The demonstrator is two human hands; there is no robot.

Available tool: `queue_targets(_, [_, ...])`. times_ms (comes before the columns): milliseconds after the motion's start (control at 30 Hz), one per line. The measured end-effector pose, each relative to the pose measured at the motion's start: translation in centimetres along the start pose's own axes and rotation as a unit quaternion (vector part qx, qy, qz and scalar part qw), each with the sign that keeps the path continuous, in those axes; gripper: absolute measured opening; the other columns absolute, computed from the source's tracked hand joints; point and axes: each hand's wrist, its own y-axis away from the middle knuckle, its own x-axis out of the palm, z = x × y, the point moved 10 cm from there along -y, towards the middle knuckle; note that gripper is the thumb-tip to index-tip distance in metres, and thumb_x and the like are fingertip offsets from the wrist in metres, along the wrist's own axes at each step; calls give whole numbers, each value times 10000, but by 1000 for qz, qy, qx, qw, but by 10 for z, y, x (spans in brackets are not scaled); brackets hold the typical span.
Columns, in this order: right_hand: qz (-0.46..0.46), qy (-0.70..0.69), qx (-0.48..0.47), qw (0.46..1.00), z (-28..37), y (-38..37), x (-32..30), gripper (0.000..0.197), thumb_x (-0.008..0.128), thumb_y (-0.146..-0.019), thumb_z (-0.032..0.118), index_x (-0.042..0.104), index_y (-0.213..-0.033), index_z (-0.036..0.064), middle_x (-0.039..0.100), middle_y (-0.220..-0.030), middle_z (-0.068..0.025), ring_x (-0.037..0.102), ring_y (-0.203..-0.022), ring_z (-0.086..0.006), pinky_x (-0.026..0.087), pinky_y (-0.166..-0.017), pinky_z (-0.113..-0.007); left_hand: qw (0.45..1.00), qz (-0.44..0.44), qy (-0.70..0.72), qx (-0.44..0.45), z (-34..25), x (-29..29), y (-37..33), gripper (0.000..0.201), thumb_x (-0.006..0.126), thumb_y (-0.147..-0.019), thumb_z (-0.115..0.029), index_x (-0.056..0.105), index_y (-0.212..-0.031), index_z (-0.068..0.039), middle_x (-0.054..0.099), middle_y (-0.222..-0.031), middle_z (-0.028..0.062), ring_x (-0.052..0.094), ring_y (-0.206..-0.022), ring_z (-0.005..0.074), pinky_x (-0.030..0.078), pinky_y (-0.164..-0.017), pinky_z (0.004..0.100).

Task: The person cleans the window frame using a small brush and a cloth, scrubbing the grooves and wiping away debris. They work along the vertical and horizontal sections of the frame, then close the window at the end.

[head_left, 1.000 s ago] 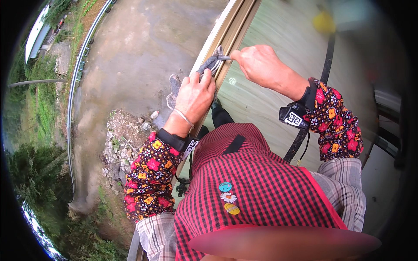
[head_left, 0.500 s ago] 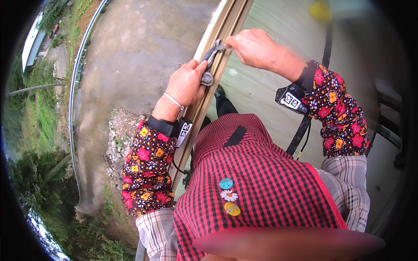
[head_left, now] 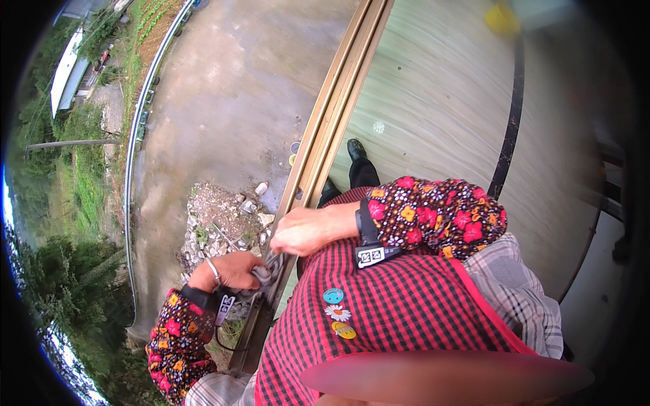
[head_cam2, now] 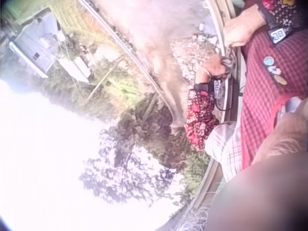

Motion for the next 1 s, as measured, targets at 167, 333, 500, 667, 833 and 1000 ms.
queue_targets(167, [-160, 84, -3, 983, -7, 29, -101, 191, 568, -836, 83, 683, -987, 62, 645, -701, -129, 667, -658, -327, 537, -592, -420, 957, -262, 109, 66, -35, -102, 110, 453, 660, -667, -44, 679, -1119, -18, 676, -944, 120, 663, -886, 242, 507, -823, 332])
queue_targets(333, [-317, 327, 156, 877, -9, 147, -242, 166, 616, -886, 87, 673, -1040, 65, 659, -792, -110, 655, -718, -306, 532, -626, -410, 841, -486, 1, 238, -107, -177, 108, 464, 601, -667, 22, 665, -1126, 2, 632, -985, 132, 643, -931, 257, 487, -845, 323])
queue_targets(500, [-343, 372, 266, 820, -13, 194, -286, 170, 632, -884, 73, 668, -1050, 75, 666, -811, -112, 651, -742, -314, 520, -653, -419, 733, -596, -164, 284, -176, -234, 0, 472, 625, -717, -20, 638, -1188, -29, 614, -1200, 149, 629, -1070, 366, 516, -910, 385])
queue_targets(667, [-280, 400, 238, 840, -22, 173, -268, 183, 620, -882, 81, 669, -1059, 83, 668, -810, -109, 658, -759, -316, 526, -660, -411, 739, -574, -290, 203, -176, -220, -62, 522, 672, -680, -64, 617, -1199, -49, 585, -1301, 104, 611, -934, 331, 535, -849, 414])
queue_targets(833, [-187, 436, 186, 860, -30, 107, -249, 171, 626, -806, 83, 666, -972, 74, 679, -780, -109, 689, -770, -290, 537, -657, -397, 697, -590, -347, 215, -174, -192, -37, 521, 726, -672, -126, 619, -1172, -29, 583, -1289, 86, 586, -850, 294, 517, -743, 405])
queue_targets(1000, [-54, 479, 246, 841, -49, 91, -243, 48, 623, -767, 85, 654, -792, 59, 690, -734, -114, 716, -744, -290, 552, -600, -397, 702, -623, -270, 217, -175, -195, -20, 568, 685, -689, -77, 620, -1254, -87, 572, -1350, 104, 610, -955, 342, 522, -852, 413])
